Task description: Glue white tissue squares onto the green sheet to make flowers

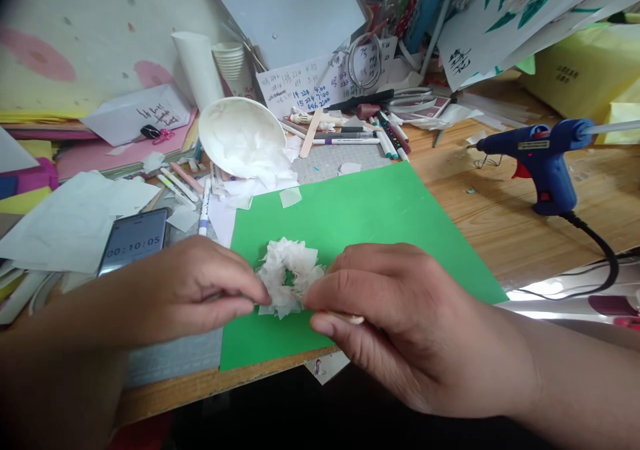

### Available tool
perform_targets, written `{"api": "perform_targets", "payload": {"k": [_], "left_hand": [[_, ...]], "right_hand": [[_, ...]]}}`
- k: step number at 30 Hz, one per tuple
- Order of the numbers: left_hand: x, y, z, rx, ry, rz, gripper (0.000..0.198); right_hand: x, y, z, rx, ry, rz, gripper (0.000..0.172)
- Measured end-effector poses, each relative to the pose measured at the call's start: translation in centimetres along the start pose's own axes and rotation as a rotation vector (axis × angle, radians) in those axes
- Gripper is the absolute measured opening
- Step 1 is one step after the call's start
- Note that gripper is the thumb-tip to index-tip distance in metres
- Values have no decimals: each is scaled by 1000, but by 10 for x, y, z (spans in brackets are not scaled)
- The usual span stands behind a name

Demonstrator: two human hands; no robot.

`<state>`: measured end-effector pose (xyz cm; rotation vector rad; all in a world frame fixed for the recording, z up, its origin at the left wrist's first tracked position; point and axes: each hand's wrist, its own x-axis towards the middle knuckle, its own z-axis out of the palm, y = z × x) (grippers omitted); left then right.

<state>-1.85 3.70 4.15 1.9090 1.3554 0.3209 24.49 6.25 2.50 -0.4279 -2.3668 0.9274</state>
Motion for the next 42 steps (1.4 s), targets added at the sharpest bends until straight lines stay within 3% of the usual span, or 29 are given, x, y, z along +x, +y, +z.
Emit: {"api": "perform_targets", "payload": {"k": [2, 5, 7, 14, 20, 25, 31, 38, 42], "left_hand": [[6, -2, -4, 83, 77, -48, 15], [14, -12, -6, 255, 489, -173, 13], [21, -19, -6, 374, 585, -173, 11], [54, -15, -4, 564, 529, -193, 20], [83, -4, 14, 649, 468, -136, 25], [95, -6, 21, 617, 502, -137, 11], [70, 4, 8, 366, 472, -161, 14], [19, 10, 7, -280, 219, -165, 17], [14, 2, 16, -226, 161, -223, 18]], "right_hand": [[-3, -1, 0, -8, 1, -21, 20], [-5, -3, 0, -58, 24, -51, 19], [-4, -4, 1, -109, 37, -76, 18], [-4, -3, 2, -208, 30, -184, 22], [-2, -11, -4, -235, -59, -212, 23], [-6, -12, -7, -230, -86, -243, 22], [-12, -10, -10, -246, -70, -229, 18], [-17, -7, -11, -204, -16, -200, 17], [-20, -4, -8, -172, 18, -156, 20]]}}
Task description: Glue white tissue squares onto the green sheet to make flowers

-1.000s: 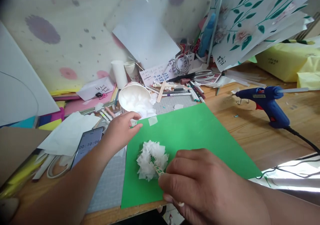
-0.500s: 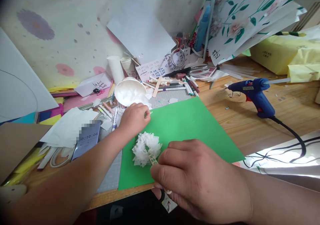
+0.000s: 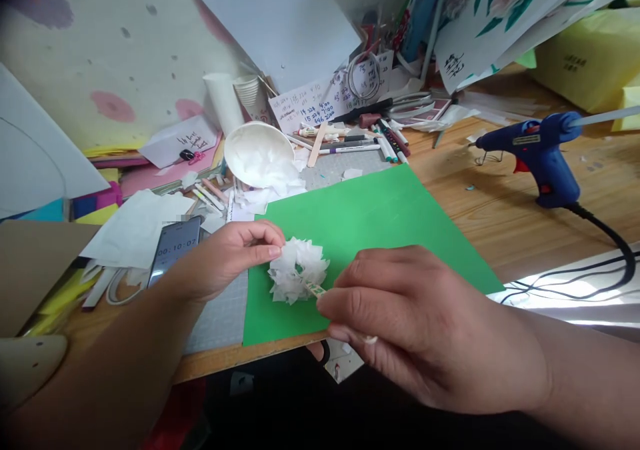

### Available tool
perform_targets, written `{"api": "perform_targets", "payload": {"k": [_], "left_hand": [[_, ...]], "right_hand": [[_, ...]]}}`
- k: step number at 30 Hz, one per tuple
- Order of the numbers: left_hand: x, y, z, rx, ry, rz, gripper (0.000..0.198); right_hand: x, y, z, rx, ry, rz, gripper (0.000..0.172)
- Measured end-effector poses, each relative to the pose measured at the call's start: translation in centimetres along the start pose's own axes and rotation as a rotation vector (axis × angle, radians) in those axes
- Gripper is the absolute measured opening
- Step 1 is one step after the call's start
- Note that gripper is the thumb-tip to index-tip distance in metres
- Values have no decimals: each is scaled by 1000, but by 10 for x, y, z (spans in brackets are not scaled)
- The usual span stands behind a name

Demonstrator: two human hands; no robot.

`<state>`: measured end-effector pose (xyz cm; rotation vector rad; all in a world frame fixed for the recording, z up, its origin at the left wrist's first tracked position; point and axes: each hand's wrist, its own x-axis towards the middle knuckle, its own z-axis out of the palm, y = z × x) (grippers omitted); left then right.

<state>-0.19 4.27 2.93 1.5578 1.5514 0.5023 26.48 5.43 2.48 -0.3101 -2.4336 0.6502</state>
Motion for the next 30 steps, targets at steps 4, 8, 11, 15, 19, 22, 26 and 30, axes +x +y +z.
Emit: {"api": "perform_targets", "payload": {"k": [4, 8, 11, 15, 19, 22, 26, 30], "left_hand": [[2, -3, 7, 70, 6, 37, 17], [2, -4, 11, 75, 4, 43, 15], [2, -5, 11, 89, 8, 33, 15], [3, -6, 10, 106, 10, 36, 16], [3, -7, 10, 122, -10, 49, 16], [2, -9, 9, 122, -19, 81, 20], [-1, -12, 9, 149, -7, 150, 14], [-3, -11, 12, 204, 25, 218, 12]], "right_hand": [[0, 0, -1, 34, 30, 35, 21], [4, -2, -3, 84, 106, 143, 19], [12, -1, -1, 82, 104, 155, 16], [24, 3, 5, 113, 65, 143, 14], [32, 4, 8, 94, 10, 138, 12], [33, 5, 11, 78, -19, 138, 13], [31, 5, 15, 81, -47, 131, 12], [32, 2, 18, 39, -98, 129, 9]]}}
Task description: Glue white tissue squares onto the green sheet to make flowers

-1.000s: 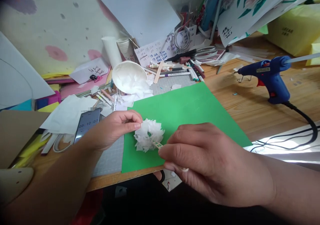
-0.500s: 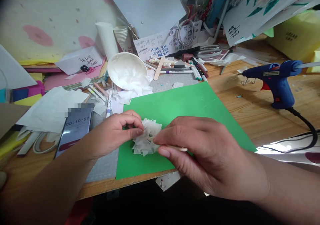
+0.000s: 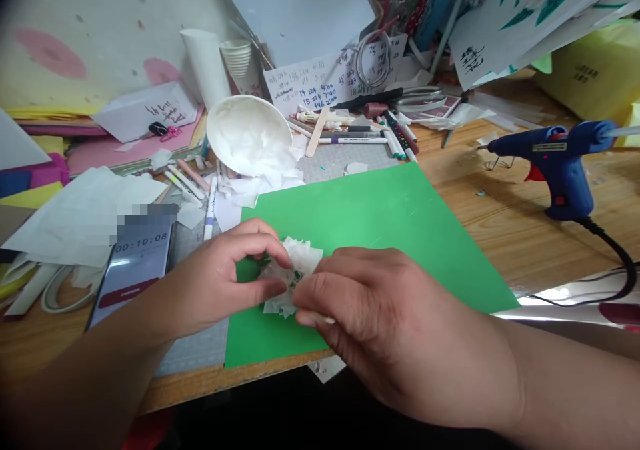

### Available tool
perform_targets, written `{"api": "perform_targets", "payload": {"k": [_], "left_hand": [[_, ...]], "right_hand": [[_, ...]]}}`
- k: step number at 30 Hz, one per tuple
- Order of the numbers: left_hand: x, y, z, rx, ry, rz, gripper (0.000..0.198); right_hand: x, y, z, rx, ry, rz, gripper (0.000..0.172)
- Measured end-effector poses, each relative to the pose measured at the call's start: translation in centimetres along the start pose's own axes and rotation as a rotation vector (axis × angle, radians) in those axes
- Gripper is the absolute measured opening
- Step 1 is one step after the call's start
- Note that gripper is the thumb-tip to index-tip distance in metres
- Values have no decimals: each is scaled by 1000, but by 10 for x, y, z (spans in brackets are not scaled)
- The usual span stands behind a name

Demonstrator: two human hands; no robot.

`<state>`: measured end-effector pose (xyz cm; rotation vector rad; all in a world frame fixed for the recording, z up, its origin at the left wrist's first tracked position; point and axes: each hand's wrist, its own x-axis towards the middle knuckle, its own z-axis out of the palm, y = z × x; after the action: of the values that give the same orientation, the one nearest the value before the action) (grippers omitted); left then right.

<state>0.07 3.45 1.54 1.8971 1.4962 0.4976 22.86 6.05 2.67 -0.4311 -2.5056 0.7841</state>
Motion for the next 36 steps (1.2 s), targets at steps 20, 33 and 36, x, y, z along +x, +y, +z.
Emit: {"api": "perform_targets", "payload": {"k": [20, 33, 36], "left_hand": [[-6, 5, -3, 189, -34, 166, 14], [-3, 5, -1, 172, 52, 177, 16], [-3, 4, 0, 196, 20, 211, 14]], "right_hand": [[-10, 6, -1, 27, 198, 37, 11], [-12, 4, 0, 140, 110, -75, 17], [-13, 3, -3, 122, 110, -79, 16]]}}
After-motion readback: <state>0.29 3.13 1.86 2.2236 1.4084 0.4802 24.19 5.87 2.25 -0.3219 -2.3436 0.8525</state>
